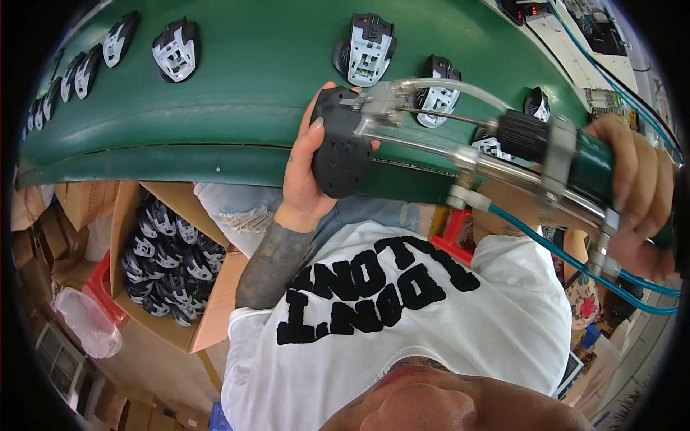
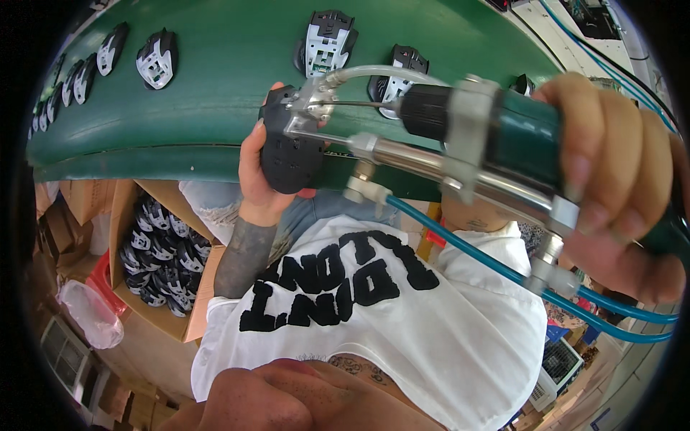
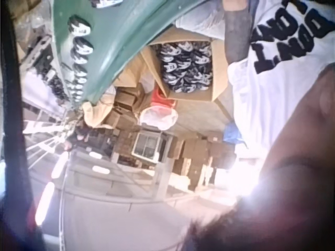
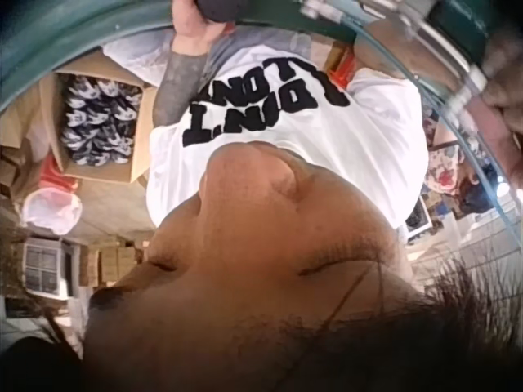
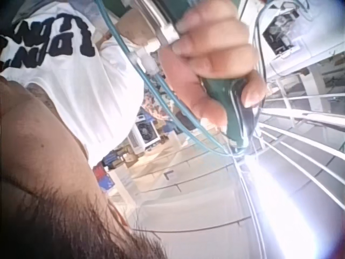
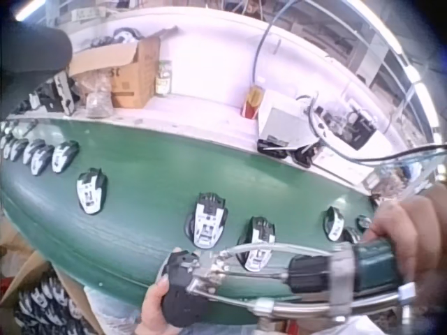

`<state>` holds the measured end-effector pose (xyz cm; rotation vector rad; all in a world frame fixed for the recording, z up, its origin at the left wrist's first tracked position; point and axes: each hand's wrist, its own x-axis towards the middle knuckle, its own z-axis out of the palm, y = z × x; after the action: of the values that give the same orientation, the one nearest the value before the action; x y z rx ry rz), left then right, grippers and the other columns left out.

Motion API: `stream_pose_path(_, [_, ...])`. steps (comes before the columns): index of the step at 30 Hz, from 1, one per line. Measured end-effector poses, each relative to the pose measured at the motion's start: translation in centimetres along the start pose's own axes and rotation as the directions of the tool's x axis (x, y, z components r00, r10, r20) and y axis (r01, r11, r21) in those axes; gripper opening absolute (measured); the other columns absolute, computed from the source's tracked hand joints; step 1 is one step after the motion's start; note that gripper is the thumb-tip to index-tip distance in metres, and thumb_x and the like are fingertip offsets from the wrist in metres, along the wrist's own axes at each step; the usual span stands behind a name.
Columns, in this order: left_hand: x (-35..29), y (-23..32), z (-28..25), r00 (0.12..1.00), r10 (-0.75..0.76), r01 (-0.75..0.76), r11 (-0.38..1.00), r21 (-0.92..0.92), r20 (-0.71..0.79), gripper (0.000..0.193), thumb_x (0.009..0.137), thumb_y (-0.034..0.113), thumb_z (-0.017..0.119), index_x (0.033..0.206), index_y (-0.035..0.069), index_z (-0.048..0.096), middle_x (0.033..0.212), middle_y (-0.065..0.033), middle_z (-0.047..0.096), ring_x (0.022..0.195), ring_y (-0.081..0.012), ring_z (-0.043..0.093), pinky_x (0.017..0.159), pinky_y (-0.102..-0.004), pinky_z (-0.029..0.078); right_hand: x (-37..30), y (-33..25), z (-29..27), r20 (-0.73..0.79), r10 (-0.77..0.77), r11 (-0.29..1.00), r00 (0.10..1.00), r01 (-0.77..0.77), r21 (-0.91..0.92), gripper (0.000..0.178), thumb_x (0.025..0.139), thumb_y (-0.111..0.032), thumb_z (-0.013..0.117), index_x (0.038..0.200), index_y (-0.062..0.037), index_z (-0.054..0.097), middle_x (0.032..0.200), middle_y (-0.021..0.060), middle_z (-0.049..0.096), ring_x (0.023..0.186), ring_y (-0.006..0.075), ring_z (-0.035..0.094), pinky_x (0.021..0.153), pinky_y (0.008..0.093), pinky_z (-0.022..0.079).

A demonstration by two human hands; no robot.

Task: Using a pneumatic assembly tool to attach bottom plates to computer mouse shells on a production line.

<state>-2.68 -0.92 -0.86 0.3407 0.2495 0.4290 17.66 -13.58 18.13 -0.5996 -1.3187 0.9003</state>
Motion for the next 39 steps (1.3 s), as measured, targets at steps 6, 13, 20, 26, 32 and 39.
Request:
stream_pose_path(6, [-0.2, 0.2, -0.2, 0.998, -0.027, 0.026, 1.000, 0.018, 0.054, 0.063, 0.093, 0.030, 0.048, 0.147, 0.010, 0.023, 0.141, -0.0154, 0.039, 0.115, -0.0278, 0.053, 0.094, -0.0473, 0.049, -1.1, 0.9, 0.5, -0.068, -0.109, 0.994, 0.992, 0.111, 0.021, 0.046, 0.071, -0.049, 0.074, 0.094, -0.0124, 0.059, 0.074, -0.0042, 0.061, 0.065, 0.0094, 0.059, 0.073, 0.0250, 0.044])
stream_pose_path(13, [-0.2, 0.3, 0.2, 0.999, -0.042, 0.041, 0.999, 0.022, 0.035, 0.063, 0.092, 0.030, 0.048, 0.147, 0.010, 0.024, 0.142, -0.0148, 0.039, 0.115, -0.0264, 0.054, 0.095, -0.0476, 0.049, -1.8, 2.2, 0.9, -0.156, -0.263, 0.963, 0.952, 0.268, 0.008, 0.044, 0.072, -0.046, 0.077, 0.096, -0.0131, 0.058, 0.073, -0.0037, 0.061, 0.066, 0.0087, 0.060, 0.072, 0.0248, 0.046])
stream_pose_path(20, [-0.1, -0.1, 0.1, 0.999, -0.010, 0.010, 1.000, 0.005, 0.038, 0.062, 0.090, 0.032, 0.049, 0.145, 0.011, 0.027, 0.139, -0.0143, 0.041, 0.113, -0.0282, 0.055, 0.092, -0.0465, 0.050, -1.1, 2.6, 1.1, -0.212, -0.381, 0.921, 0.900, 0.390, 0.002, 0.043, 0.074, -0.042, 0.079, 0.097, -0.0138, 0.057, 0.073, -0.0031, 0.062, 0.066, 0.0081, 0.061, 0.071, 0.0246, 0.047])
stream_pose_path(26, [0.4, 0.0, -0.2, 0.992, 0.120, -0.123, 0.983, -0.134, -0.031, 0.059, 0.090, 0.034, 0.049, 0.142, 0.013, 0.031, 0.139, -0.0155, 0.040, 0.111, -0.0314, 0.055, 0.090, -0.0468, 0.050, 0.4, 0.5, 3.9, -0.122, -0.338, 0.936, 0.933, 0.347, 0.059, 0.040, 0.093, -0.033, 0.056, 0.122, -0.0075, 0.047, 0.071, 0.0025, 0.051, 0.061, 0.0168, 0.053, 0.057, 0.0337, 0.050])
stream_pose_path(32, [0.1, -0.1, -0.4, 0.990, 0.135, -0.136, 0.991, -0.019, -0.034, 0.063, 0.088, 0.037, 0.050, 0.143, 0.014, 0.029, 0.139, -0.0164, 0.039, 0.111, -0.0319, 0.054, 0.091, -0.0481, 0.050, -1.1, 3.3, 4.3, -0.090, -0.295, 0.951, 0.951, 0.301, 0.065, 0.038, 0.088, -0.033, 0.064, 0.114, -0.0088, 0.051, 0.073, 0.0003, 0.056, 0.061, 0.0124, 0.057, 0.058, 0.0274, 0.053])
stream_pose_path(39, [0.4, -0.6, 0.0, 0.990, 0.138, -0.139, 0.987, -0.077, -0.012, 0.061, 0.089, 0.036, 0.050, 0.142, 0.015, 0.030, 0.138, -0.0155, 0.041, 0.110, -0.0324, 0.055, 0.090, -0.0485, 0.050, -1.0, 5.2, 4.6, -0.080, -0.321, 0.944, 0.944, 0.326, 0.048, 0.039, 0.077, -0.036, 0.078, 0.097, -0.0134, 0.055, 0.072, -0.0022, 0.062, 0.061, 0.0078, 0.061, 0.061, 0.0219, 0.052])
